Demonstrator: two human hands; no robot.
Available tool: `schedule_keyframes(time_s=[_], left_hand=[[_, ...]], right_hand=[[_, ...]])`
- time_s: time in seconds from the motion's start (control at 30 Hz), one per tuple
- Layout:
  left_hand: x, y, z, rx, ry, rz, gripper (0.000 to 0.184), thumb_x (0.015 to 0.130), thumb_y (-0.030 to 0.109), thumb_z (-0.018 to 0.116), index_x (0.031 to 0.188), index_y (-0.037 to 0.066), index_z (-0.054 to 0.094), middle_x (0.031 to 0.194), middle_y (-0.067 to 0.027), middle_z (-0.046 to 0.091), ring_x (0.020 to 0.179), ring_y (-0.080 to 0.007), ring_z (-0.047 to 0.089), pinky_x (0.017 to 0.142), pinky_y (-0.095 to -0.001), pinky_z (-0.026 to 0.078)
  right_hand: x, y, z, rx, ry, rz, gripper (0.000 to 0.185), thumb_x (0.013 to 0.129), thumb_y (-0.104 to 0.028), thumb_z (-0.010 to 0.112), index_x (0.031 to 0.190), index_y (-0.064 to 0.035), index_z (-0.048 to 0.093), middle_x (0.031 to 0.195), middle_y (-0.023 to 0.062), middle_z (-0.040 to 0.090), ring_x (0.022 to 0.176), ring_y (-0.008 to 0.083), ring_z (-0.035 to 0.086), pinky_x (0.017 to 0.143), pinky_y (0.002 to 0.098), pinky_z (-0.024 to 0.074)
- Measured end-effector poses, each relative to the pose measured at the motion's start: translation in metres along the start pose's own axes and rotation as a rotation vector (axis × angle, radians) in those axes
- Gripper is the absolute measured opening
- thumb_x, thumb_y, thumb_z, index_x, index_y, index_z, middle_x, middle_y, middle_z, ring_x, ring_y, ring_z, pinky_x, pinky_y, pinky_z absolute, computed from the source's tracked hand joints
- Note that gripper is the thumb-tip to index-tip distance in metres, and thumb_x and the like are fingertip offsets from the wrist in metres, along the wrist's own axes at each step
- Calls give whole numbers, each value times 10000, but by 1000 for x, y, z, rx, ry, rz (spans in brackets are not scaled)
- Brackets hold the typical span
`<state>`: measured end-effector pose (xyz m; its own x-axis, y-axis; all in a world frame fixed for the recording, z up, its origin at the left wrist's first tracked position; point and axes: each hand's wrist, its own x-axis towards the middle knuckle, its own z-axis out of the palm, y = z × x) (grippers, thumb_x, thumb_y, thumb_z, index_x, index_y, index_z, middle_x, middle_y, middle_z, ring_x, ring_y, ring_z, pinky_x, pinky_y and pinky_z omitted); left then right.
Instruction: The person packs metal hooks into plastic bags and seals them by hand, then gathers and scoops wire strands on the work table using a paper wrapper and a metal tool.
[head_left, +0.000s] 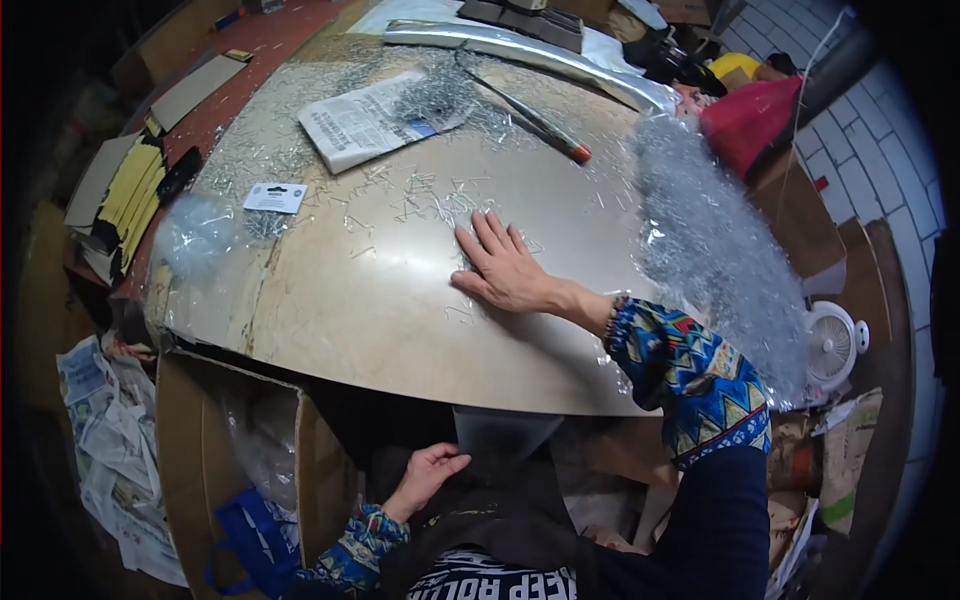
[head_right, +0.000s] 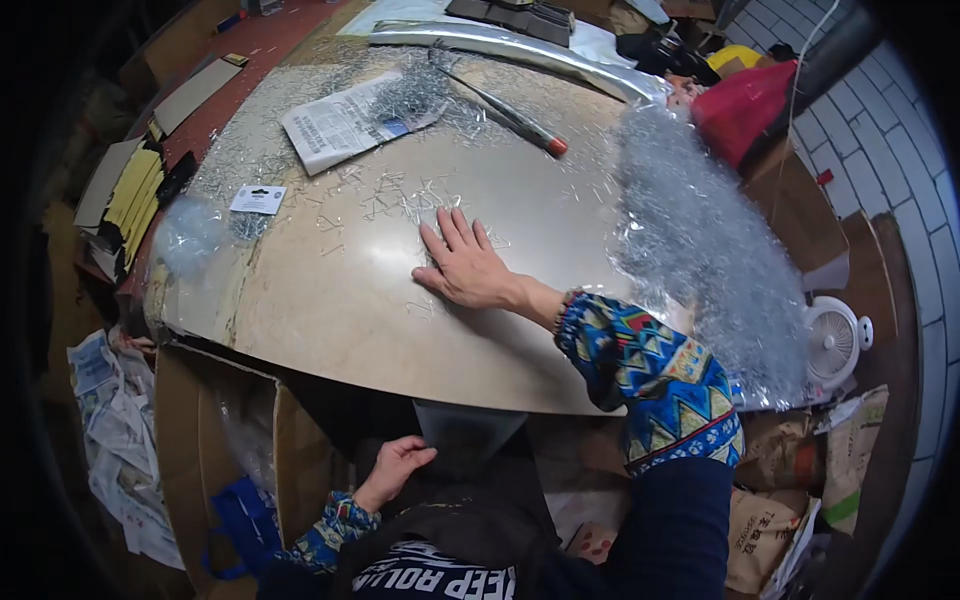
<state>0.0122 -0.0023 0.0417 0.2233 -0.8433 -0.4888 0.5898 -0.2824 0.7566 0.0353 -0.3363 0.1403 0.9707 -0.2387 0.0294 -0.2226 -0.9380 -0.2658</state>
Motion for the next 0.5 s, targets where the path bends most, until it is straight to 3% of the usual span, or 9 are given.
schedule_keyframes(time_s=[0.1,0.13,0.23,0.27,0.37,0.4,0.5], left_hand=[[-4,14,9,-138,-24,-28,183,894,63,670,1047,-31,635,947,-15,658,844,-61,603,738,-186,485],[-5,16,7,-170,-46,-77,207,899,63,662,1080,-31,630,961,-16,661,848,-63,610,748,-187,491],[-1,9,1,-249,-139,-109,161,918,79,650,1060,4,644,951,-1,661,845,-62,620,765,-182,498],[-1,8,0,-252,-140,-111,131,928,94,643,1026,8,651,951,-3,661,861,-65,621,770,-189,505],[0,-4,-1,-279,-145,-79,204,929,128,651,1095,8,642,1024,-8,663,887,-63,607,765,-213,491],[2,-10,-5,-323,-157,-98,223,933,134,646,1124,19,625,1045,-12,659,905,-79,615,776,-230,502],[2,-19,-3,-475,-218,-159,286,946,150,627,1208,50,570,1123,-28,639,978,-131,631,815,-295,534]], right_hand=[[-33,1,-13,398,113,51,649,957,-474,509,1426,-41,394,1493,272,310,1399,446,267,1133,586,195],[-43,-5,-13,154,255,31,565,950,-399,556,1390,-61,452,1460,240,383,1381,425,314,1131,572,219],[-57,-25,-8,89,129,-161,504,964,-358,537,1374,-73,472,1435,229,420,1376,403,332,1131,553,236],[-59,-30,-3,8,188,-163,455,975,-324,525,1350,-69,491,1446,201,417,1378,388,334,1131,542,246],[-63,-28,6,176,255,52,419,974,-304,529,1314,-59,533,1433,198,443,1365,383,362,1126,522,267],[-68,-25,6,421,245,74,393,965,-277,545,1285,-51,568,1406,196,482,1342,388,398,1117,510,290],[-75,-18,1,287,485,123,381,955,-254,562,1274,-48,589,1373,211,512,1323,391,424,1115,503,298]])
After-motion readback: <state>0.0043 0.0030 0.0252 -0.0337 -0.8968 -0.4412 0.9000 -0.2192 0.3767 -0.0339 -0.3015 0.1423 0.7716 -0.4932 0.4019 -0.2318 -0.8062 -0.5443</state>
